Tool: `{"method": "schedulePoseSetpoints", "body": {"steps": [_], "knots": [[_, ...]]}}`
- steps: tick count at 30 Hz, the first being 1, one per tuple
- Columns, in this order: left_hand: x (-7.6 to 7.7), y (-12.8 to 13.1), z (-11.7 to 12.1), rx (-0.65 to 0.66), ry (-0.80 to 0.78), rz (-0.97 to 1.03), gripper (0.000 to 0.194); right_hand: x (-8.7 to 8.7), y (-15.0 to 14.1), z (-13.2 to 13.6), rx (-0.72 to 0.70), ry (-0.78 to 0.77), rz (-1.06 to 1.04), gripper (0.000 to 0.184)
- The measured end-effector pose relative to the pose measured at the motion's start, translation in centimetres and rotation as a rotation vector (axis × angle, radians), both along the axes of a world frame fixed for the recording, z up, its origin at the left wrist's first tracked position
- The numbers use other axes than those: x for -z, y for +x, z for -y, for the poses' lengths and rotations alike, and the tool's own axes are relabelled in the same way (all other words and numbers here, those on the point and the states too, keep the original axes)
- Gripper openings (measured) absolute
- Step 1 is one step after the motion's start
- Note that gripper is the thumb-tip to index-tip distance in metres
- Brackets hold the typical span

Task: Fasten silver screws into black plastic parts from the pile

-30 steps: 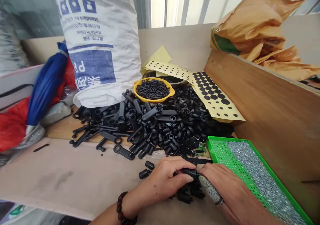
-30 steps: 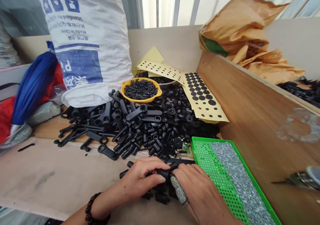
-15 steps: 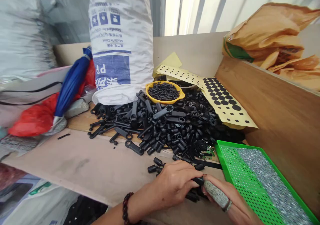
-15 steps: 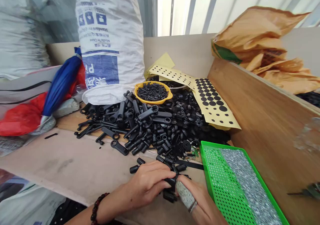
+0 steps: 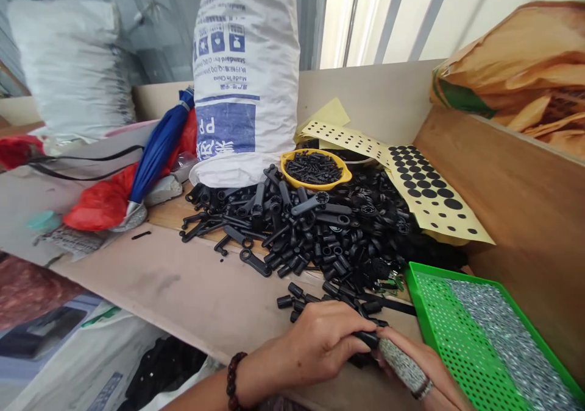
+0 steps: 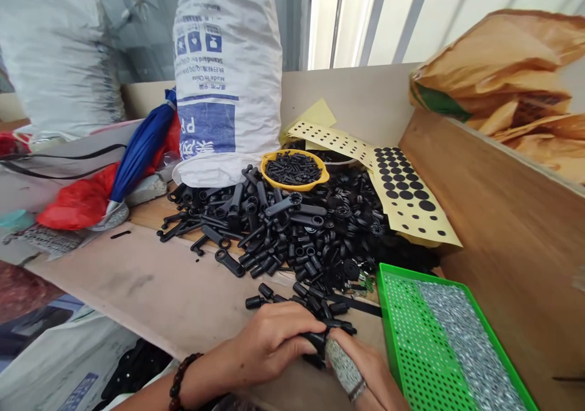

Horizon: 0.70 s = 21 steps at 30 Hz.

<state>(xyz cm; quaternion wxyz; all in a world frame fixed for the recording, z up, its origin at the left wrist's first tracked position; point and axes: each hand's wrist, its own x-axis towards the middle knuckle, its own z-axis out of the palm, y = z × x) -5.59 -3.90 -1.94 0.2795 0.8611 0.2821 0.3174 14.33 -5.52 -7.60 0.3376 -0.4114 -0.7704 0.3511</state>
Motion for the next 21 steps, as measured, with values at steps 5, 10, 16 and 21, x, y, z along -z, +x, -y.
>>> {"method": "schedulePoseSetpoints", "body": {"steps": [5, 10, 16, 21], "knots": [[0.0, 0.0, 0.1, -0.018, 0.148, -0.065, 0.024, -2.6, -0.3, 0.8, -0.049, 0.131, -0.012, 0.024], [-0.2, 0.1, -0.6, 0.002, 0.034, -0.102, 0.023, -2.6, -0.3, 0.2, 0.01, 0.463, 0.083, 0.027], [0.1, 0.3, -1.5, 0.034, 0.007, -0.129, 0.024, -3.3, -0.6, 0.0, -0.016, 0.26, -0.022, 0.022], [0.2, 0.2, -2.1, 0.09, -0.02, -0.064, 0.023, -1.0, -0.7, -0.3, 0.145, -0.262, -0.071, 0.029]]}}
